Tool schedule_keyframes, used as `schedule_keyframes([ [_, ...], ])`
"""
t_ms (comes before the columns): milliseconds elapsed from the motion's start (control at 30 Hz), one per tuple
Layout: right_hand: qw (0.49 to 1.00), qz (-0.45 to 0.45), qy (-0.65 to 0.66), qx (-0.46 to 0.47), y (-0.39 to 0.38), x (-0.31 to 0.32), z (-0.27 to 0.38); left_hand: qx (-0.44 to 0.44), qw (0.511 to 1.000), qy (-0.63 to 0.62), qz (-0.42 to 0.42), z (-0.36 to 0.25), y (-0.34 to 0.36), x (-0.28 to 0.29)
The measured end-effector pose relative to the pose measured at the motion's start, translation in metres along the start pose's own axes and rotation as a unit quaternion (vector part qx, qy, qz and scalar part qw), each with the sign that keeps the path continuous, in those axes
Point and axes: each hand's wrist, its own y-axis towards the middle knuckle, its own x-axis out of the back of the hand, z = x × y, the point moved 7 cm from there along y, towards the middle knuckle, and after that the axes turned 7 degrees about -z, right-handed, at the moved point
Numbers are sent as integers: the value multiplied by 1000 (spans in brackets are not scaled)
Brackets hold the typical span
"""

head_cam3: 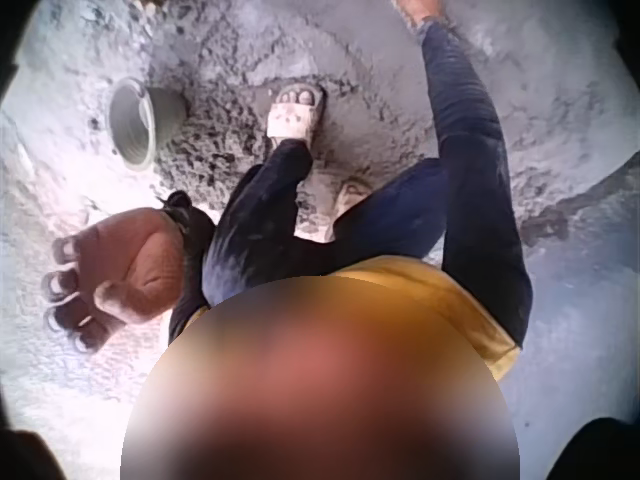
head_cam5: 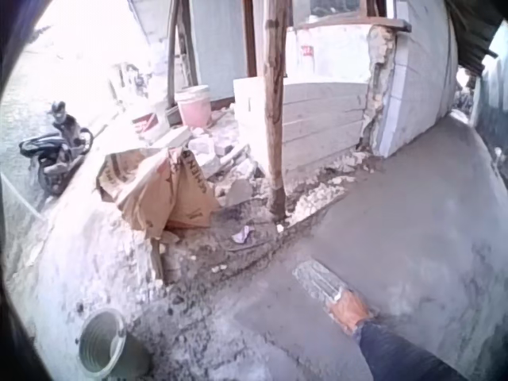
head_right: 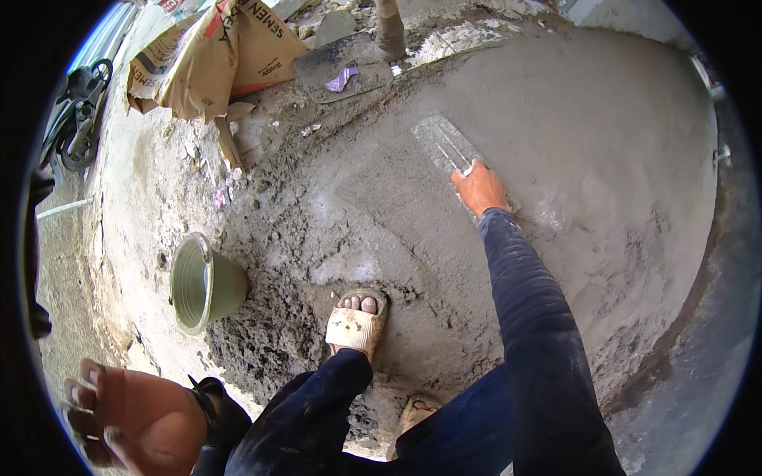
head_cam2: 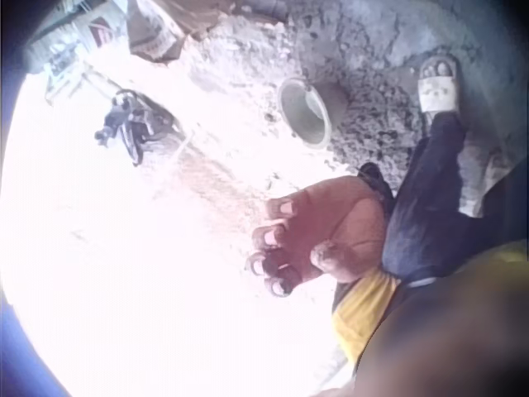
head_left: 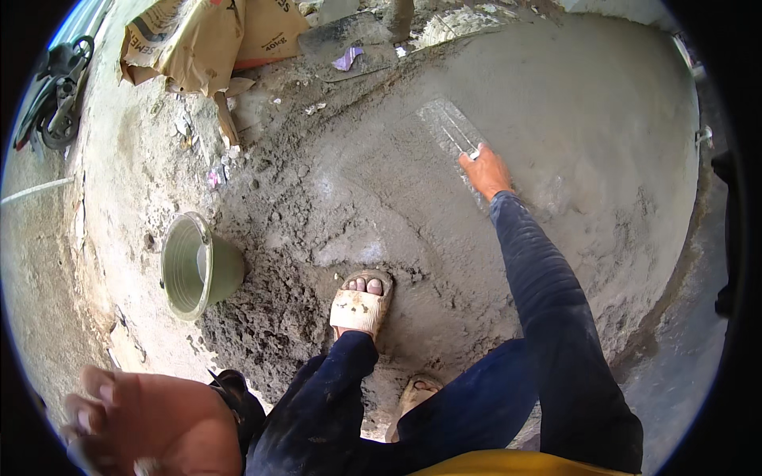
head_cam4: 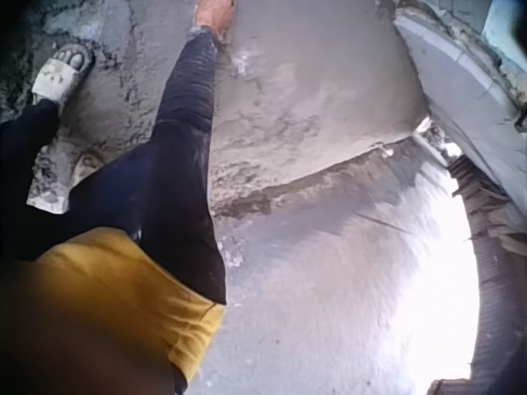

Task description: The person smooths a wet concrete floor using a trowel, repeatedly leveling and finishing the surface. They occasionally pour water from a bucket onto the concrete to aid smoothing.

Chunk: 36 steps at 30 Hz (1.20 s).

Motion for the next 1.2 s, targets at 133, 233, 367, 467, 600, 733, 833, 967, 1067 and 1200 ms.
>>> schedule_keyframes([
  [133,979,-116,138,-96,18,27,-23,140,989,-38,13,56,-50,25],
  [233,915,26,326,-237,-13,-3,1,263,964,29,1,106,-122,35],
  [367,953,221,203,-49,-94,-55,93,431,900,69,0,135,-203,44],
  [467,920,369,117,59,-156,-100,134,522,852,36,0,135,-230,36],
  [600,924,342,85,149,-189,-115,155,552,808,26,204,88,-200,32],
  [733,963,181,33,198,-186,-97,153,580,799,18,156,-23,-143,95],
  [833,957,156,49,239,-186,-73,149,526,844,107,29,-122,-115,149],
  [967,972,97,29,212,-150,-33,143,432,877,198,-71,-190,-130,145],
  [1067,973,94,-17,212,-129,-32,157,456,858,234,-37,-186,-148,139],
  [1200,970,120,29,208,-131,-64,190,410,861,293,73,-197,-148,132],
])
